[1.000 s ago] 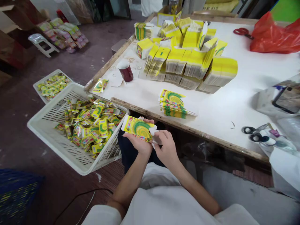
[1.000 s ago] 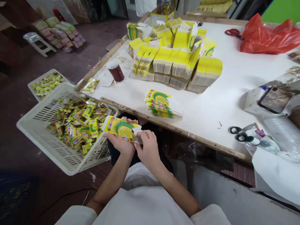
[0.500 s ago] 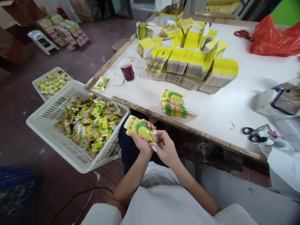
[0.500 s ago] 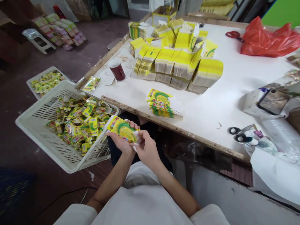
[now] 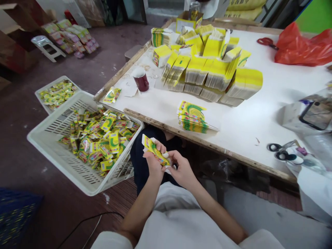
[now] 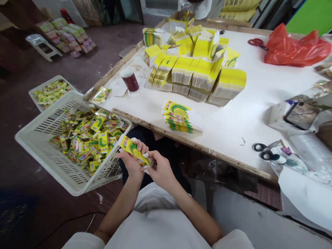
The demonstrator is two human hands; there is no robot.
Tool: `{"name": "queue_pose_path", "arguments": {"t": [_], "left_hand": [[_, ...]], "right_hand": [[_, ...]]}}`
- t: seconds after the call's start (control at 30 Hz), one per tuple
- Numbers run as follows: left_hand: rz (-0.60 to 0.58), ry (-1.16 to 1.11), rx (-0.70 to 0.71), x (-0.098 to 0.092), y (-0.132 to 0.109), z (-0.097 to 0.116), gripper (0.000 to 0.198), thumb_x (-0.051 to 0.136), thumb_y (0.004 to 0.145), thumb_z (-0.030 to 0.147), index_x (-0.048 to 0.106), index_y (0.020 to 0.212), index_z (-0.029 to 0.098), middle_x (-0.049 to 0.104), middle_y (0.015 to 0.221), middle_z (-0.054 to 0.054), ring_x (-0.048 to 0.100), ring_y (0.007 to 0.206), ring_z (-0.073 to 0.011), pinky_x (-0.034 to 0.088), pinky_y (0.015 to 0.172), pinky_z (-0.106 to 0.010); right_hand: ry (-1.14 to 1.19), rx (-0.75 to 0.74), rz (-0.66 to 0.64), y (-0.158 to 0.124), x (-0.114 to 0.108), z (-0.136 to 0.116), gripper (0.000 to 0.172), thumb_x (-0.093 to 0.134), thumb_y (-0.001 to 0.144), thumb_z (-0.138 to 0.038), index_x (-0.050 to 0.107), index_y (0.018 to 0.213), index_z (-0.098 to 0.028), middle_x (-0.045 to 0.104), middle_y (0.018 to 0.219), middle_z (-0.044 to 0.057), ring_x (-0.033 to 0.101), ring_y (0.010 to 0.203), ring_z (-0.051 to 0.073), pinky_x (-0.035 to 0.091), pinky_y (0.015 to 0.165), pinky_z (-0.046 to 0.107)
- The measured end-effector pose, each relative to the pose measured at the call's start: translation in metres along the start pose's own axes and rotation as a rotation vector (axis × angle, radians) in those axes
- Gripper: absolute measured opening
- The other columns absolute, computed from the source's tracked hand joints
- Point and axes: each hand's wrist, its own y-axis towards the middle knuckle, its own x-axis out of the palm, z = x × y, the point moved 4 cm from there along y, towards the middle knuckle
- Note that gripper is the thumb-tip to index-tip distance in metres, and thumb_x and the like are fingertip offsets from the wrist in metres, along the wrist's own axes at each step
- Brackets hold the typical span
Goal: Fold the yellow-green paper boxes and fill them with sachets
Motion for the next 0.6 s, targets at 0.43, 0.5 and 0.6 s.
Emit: {"name": "queue_pose_path", "arguments": {"t": [0.43,0.5,0.6], "left_hand": [[0.007,0.248,-0.073,-0.031,-0.003,-0.010,0.036,0.082,0.069,0.046,0.074,0.083,0.014,0.075,0.080,-0.007,0.070,0.071,-0.0186,0.056,0.072,-0.031],[-0.090,0.284,-0.010,-0.033,0.005,0.013,0.052,0.074,0.074,0.058,0.073,0.105,0.016,0.075,0.101,-0.012,0.071,0.090,-0.0238,0.056,0.083,-0.036],[-0.337,0.527,0.070,-0.029,0.011,0.043,0.082,0.072,0.067,0.069,0.057,0.133,0.022,0.063,0.132,-0.015,0.061,0.120,-0.0301,0.046,0.103,-0.045]], "right_hand": [[-0.135,-0.170,0.223,0.010,-0.060,-0.007,0.008,0.061,0.087,-0.018,0.066,0.081,-0.020,0.061,0.075,0.001,0.057,0.066,0.014,0.046,0.060,0.027],[-0.255,-0.252,0.194,0.009,-0.071,-0.011,0.014,0.056,0.089,-0.013,0.068,0.087,-0.021,0.062,0.081,0.002,0.059,0.072,0.015,0.048,0.065,0.028],[-0.537,-0.411,0.059,0.006,-0.075,-0.019,0.024,0.051,0.092,-0.008,0.070,0.090,-0.022,0.065,0.085,0.004,0.057,0.080,0.017,0.048,0.072,0.029]]}}
